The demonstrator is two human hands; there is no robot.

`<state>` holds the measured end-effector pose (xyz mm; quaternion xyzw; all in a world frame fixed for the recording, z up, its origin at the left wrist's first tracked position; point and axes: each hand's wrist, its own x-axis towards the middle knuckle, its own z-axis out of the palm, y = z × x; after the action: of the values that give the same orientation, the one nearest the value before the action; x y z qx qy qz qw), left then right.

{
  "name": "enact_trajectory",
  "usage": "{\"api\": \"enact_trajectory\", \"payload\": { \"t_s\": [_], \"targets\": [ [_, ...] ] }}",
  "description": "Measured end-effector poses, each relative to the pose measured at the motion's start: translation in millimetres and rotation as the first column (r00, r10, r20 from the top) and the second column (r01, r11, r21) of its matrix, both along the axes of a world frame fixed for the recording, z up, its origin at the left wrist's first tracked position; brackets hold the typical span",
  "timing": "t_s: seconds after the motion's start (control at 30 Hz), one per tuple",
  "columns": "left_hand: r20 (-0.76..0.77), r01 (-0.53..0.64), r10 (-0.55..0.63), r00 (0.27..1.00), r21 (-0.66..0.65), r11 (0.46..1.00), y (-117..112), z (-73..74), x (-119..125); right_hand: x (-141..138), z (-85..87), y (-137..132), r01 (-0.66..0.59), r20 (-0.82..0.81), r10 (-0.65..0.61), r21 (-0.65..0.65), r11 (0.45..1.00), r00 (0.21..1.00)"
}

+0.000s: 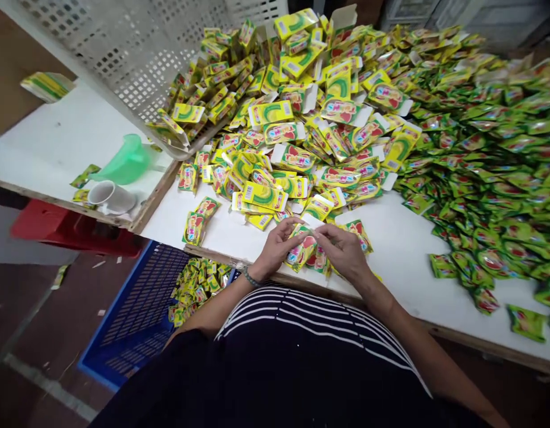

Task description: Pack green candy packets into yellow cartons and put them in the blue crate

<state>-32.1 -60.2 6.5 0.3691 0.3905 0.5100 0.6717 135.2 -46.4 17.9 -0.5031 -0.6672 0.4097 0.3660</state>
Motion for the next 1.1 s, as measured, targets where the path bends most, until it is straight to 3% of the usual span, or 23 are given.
{"api": "enact_trajectory", "payload": {
  "t_s": [0.07, 0.17, 0.3, 0.47, 0.57, 0.8, 0.97, 1.1],
  "targets": [
    [0.011, 0.019, -0.019, 1.000, -0.013, 1.000, 1.6, 1.1, -0.7, 1.1, 3.3, 2.5, 0.016, -0.034, -0.019, -0.078, 0.997, 0.999],
    [0.026, 0.002, 0.000, 1.000, -0.061, 0.998, 2.3, 2.6, -1.1, 2.0, 5.2, 2.7, -0.012, -0.059, 0.008, -0.073, 0.997, 0.998],
    [-0.067, -0.034, 0.030, 0.997, -0.058, 0.998, 1.4, 3.2, 0.2, 0.2, 3.4, 1.4, 0.006, -0.215, -0.043, -0.170, 0.985, 0.976],
    [-0.149, -0.018, 0.012, 0.989, -0.037, 0.999, 2.2, 5.5, 0.5, 2.8, -2.3, 7.4, -0.008, -0.383, -0.166, -0.413, 0.911, 0.909],
    [-0.170, 0.043, -0.047, 0.984, -0.026, 0.999, 1.3, 8.7, -0.9, 11.0, -4.0, 12.2, -0.040, -0.427, -0.188, -0.471, 0.881, 0.885],
    [-0.083, 0.122, -0.126, 0.989, -0.057, 0.991, -0.6, 16.2, -2.4, 25.6, 4.9, 18.1, -0.140, -0.356, -0.027, -0.435, 0.890, 0.934],
    [-0.149, 0.156, -0.157, 0.976, -0.019, 0.988, 3.4, 12.8, -3.1, 29.1, 10.8, 18.4, -0.116, -0.144, 0.085, -0.227, 0.967, 0.986],
    [-0.130, 0.129, -0.133, 0.983, -0.039, 0.991, 3.8, 8.3, -2.3, 27.3, 8.6, 14.1, -0.185, -0.125, 0.167, -0.145, 0.972, 0.978]
  ]
}}
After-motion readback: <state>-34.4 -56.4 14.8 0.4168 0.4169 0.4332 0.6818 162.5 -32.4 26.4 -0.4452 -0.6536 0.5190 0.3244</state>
